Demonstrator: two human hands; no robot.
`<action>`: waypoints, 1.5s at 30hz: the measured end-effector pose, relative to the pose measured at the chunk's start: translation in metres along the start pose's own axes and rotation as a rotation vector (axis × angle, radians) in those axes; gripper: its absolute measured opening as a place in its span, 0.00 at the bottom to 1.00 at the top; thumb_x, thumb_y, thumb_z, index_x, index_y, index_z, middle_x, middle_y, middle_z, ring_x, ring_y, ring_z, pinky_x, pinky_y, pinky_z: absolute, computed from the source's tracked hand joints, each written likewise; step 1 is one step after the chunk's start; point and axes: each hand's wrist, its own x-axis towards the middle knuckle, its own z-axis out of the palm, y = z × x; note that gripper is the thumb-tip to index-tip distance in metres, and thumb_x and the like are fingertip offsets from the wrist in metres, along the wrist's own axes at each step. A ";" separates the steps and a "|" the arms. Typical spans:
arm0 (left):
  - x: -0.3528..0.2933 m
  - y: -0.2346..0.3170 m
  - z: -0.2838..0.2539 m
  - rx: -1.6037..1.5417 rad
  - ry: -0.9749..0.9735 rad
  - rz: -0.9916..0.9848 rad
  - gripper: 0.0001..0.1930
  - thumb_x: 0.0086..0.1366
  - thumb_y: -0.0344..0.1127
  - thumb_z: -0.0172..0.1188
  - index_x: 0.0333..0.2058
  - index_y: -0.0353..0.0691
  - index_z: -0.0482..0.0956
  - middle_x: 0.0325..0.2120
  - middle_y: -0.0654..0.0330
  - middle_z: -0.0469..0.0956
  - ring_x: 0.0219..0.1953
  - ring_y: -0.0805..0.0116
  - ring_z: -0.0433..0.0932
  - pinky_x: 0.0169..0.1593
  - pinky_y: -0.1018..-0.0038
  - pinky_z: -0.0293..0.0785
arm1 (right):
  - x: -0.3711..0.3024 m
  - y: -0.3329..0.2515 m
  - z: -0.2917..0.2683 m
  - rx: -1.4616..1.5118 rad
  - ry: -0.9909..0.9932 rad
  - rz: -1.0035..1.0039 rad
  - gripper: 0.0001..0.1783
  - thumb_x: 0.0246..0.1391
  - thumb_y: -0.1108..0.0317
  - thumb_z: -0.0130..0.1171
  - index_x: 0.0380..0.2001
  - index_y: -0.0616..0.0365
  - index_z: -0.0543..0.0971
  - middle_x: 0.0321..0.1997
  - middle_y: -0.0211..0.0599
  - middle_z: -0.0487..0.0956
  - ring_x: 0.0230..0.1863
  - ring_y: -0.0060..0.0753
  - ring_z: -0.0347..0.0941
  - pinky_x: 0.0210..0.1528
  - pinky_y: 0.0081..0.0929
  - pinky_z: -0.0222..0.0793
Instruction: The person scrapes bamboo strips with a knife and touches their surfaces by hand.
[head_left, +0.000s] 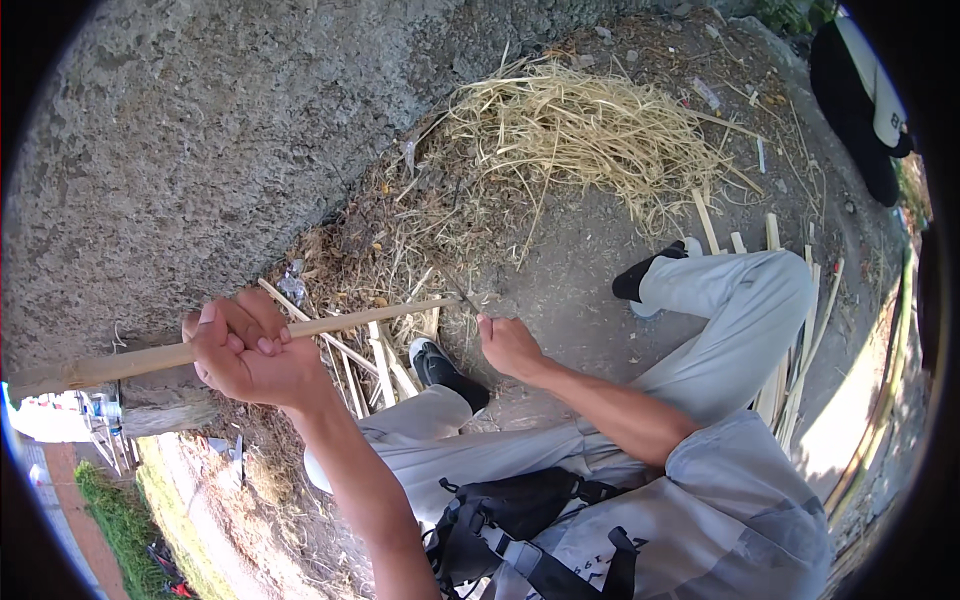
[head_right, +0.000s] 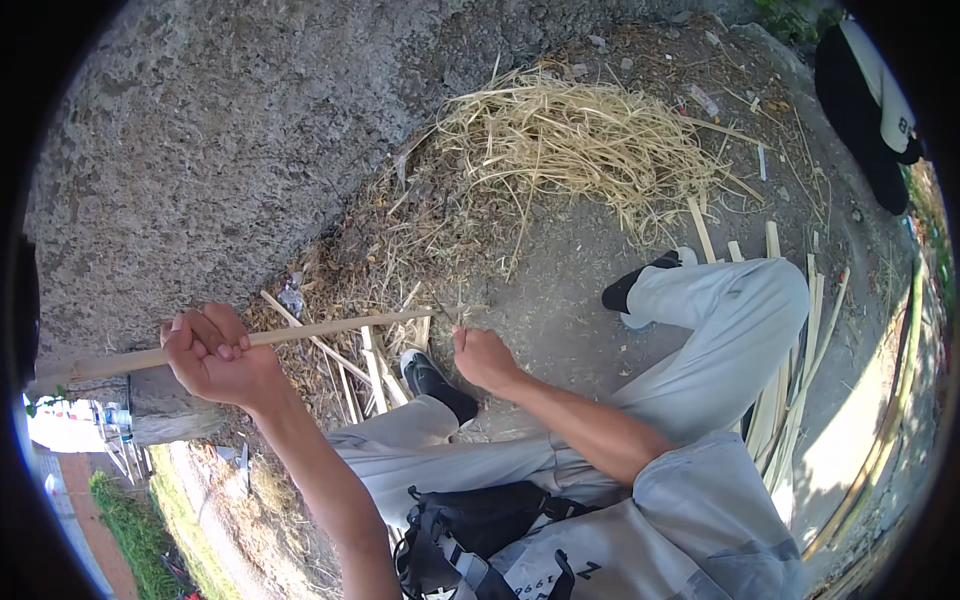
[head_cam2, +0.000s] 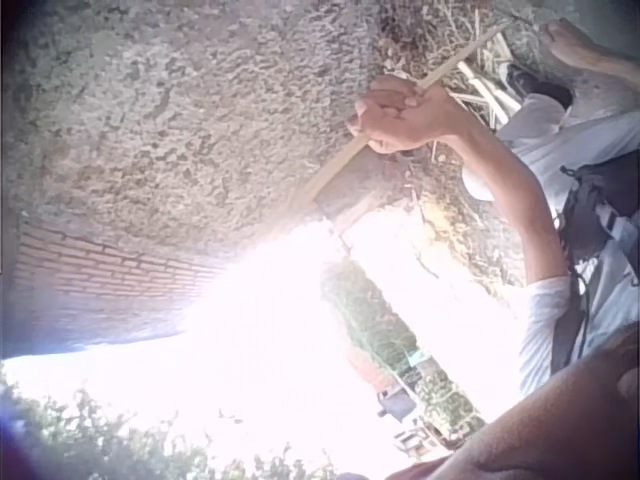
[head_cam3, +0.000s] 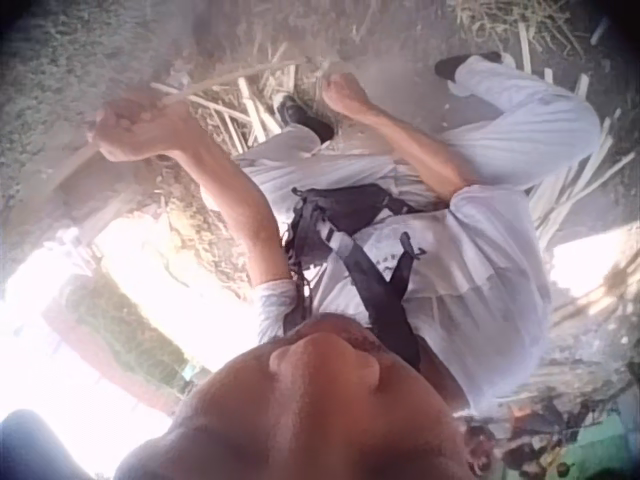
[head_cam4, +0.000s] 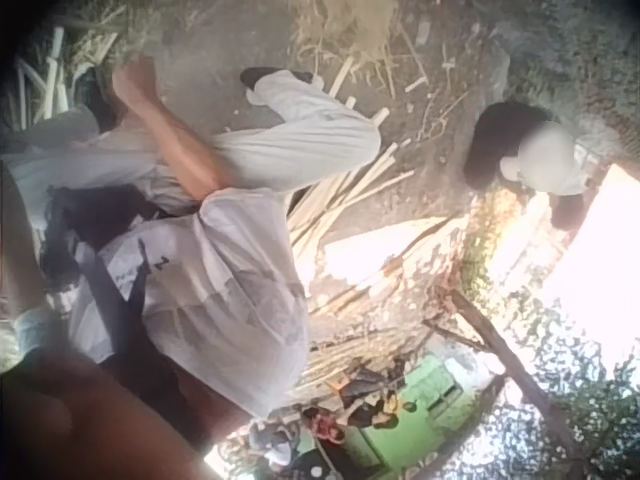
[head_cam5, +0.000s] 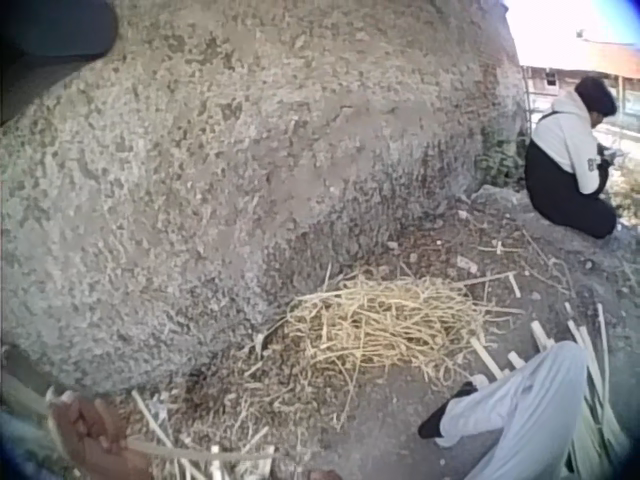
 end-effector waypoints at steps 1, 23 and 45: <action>-0.001 0.001 0.000 0.006 0.008 -0.008 0.18 0.59 0.28 0.47 0.14 0.48 0.51 0.07 0.67 0.50 0.05 0.79 0.46 0.09 0.80 0.42 | -0.005 -0.016 -0.003 0.035 0.034 -0.145 0.27 0.65 0.57 0.37 0.24 0.65 0.78 0.19 0.61 0.74 0.24 0.64 0.73 0.31 0.51 0.71; 0.026 -0.024 0.032 0.415 0.444 0.117 0.16 0.59 0.35 0.62 0.22 0.44 0.61 0.09 0.66 0.61 0.11 0.80 0.56 0.17 0.77 0.48 | 0.001 0.017 -0.001 -0.059 0.057 -0.051 0.27 0.64 0.58 0.37 0.21 0.66 0.76 0.21 0.61 0.75 0.26 0.64 0.73 0.35 0.52 0.71; 0.031 -0.022 0.021 0.382 0.392 0.094 0.14 0.59 0.34 0.62 0.24 0.44 0.62 0.09 0.68 0.61 0.11 0.81 0.56 0.16 0.79 0.47 | 0.015 0.007 -0.009 0.008 -0.111 0.001 0.30 0.65 0.55 0.34 0.27 0.68 0.78 0.27 0.63 0.76 0.34 0.68 0.73 0.44 0.53 0.68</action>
